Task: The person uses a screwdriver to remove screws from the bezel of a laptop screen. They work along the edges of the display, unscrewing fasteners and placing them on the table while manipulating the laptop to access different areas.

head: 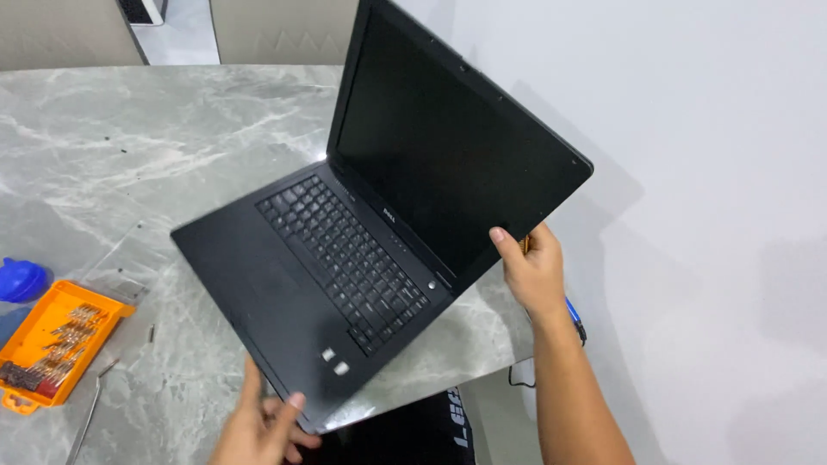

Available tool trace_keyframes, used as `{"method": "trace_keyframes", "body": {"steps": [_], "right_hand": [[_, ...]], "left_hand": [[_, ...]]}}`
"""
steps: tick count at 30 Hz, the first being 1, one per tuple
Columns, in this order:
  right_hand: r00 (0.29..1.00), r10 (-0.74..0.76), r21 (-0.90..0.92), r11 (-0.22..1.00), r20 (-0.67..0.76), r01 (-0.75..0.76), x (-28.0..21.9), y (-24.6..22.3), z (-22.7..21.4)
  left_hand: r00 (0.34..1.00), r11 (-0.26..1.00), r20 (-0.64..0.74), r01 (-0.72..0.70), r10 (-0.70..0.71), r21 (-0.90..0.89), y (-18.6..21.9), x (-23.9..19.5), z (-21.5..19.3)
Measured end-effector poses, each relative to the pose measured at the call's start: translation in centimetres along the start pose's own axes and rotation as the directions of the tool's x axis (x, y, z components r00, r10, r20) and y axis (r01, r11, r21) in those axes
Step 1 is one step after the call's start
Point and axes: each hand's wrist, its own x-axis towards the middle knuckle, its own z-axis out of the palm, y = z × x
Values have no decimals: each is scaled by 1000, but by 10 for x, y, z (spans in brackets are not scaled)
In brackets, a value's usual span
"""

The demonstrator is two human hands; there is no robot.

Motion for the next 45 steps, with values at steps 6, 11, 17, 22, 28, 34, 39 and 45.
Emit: {"method": "trace_keyframes", "body": {"steps": [6, 11, 17, 22, 28, 34, 39, 45], "right_hand": [[989, -95, -75, 993, -113, 87, -14, -25, 25], [983, -137, -64, 989, -119, 130, -24, -38, 39], [976, -180, -12, 984, -127, 180, -32, -59, 49], [975, -189, -25, 982, -119, 187, -33, -56, 45], [999, -17, 449, 893, -51, 38, -22, -35, 17], [931, -109, 666, 670, -349, 328, -5, -102, -32], [915, -308, 474, 785, -260, 399, 10, -143, -49], [918, -362, 366, 842, -162, 397, 37, -153, -42]], "left_hand": [[971, 941, -180, -93, 158, 324, 17, 22, -32], [945, 797, -202, -91, 259, 597, 34, 24, -46], [940, 636, -252, 52, 228, 770, 46, 23, -49], [943, 545, -276, 135, 185, 827, 61, 11, -49], [656, 544, -307, -188, 689, 818, 85, 6, -33], [-315, -415, 279, -781, 907, 467, 181, -32, 36], [-342, -455, 314, -775, 885, 438, 226, -32, 86], [-357, -419, 223, -814, 907, 403, 230, -13, 104]]}}
